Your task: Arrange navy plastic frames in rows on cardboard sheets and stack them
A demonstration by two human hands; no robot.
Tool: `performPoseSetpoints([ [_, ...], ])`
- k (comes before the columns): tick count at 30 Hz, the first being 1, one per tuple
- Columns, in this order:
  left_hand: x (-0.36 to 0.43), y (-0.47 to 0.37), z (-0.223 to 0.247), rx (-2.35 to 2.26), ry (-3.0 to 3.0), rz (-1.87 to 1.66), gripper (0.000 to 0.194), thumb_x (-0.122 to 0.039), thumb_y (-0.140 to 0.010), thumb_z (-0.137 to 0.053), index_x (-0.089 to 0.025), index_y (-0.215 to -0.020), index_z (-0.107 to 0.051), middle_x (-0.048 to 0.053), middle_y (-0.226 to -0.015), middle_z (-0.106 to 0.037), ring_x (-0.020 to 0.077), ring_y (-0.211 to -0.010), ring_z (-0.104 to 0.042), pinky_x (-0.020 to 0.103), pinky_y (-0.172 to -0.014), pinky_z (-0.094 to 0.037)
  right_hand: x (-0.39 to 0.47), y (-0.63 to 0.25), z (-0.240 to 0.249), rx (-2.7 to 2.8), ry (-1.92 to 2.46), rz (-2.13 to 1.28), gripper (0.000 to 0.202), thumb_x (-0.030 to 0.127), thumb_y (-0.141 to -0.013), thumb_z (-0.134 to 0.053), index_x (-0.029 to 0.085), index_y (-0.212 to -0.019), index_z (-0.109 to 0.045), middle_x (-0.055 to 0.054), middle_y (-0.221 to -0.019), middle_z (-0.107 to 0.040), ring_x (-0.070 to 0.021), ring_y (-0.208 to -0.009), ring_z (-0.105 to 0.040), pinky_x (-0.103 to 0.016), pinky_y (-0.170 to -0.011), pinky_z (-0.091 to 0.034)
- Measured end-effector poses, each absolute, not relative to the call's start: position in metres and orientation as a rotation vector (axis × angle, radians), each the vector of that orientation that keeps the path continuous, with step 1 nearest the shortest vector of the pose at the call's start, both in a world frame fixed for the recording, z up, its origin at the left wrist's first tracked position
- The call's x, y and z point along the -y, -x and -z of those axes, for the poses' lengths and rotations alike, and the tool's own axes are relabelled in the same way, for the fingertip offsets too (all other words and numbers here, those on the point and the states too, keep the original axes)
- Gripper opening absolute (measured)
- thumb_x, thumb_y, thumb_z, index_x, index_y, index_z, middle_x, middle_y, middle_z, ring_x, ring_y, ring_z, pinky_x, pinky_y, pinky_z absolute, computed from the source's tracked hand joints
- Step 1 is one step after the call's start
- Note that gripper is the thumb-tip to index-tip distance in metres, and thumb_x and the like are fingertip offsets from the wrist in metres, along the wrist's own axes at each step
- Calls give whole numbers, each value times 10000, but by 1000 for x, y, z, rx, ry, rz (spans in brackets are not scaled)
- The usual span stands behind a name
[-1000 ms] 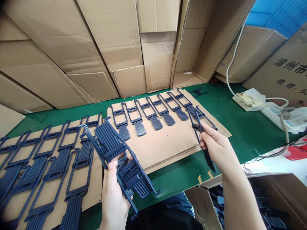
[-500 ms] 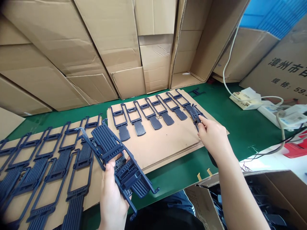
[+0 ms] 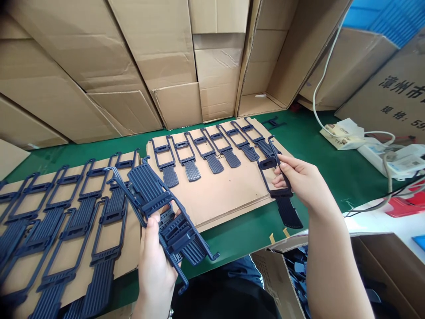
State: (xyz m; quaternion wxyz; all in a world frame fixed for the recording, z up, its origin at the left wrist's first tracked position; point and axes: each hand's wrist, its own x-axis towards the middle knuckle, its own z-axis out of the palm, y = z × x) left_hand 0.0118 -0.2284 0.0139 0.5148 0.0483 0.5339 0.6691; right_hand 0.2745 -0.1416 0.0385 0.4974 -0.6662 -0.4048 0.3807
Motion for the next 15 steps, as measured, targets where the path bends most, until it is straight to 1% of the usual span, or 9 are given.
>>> performPoseSetpoints([
  [4, 227, -12, -14, -1261, -110, -1609, 335, -479, -729, -656, -291, -1006, -632, -10, -967, -688, 121, -839, -656, 227, -840, -493, 143, -274, -39, 931, 1577, -973, 421, 214, -787, -570, 150, -1204, -575, -34, -763, -566, -76, -525, -546, -182, -508, -510],
  [9, 228, -10, -13, -1285, -66, -1599, 355, -472, -717, -668, -294, -1021, -624, -1, -937, -693, 142, -821, -666, 257, -822, -510, 144, -276, -34, 1008, 1578, -965, 437, 226, -785, -556, 139, -1213, -551, -21, -728, -550, -88, -534, -552, -204, -513, -532],
  [12, 228, -11, -15, -1265, -74, -1596, 351, -468, -739, -646, -294, -1043, -621, 5, -939, -695, 150, -829, -667, 257, -802, -520, 144, -276, -28, 1082, 1555, -1027, 463, 245, -792, -544, 141, -1241, -503, -6, -708, -535, -95, -528, -550, -215, -500, -531],
  [15, 226, -12, -21, -1236, -89, -1592, 303, -418, -797, -595, -290, -1071, -620, 13, -993, -691, 152, -873, -661, 246, -794, -521, 137, -279, -17, 1196, 1605, -993, 460, 250, -833, -476, 162, -1283, -448, -3, -724, -526, -93, -510, -538, -209, -467, -505],
])
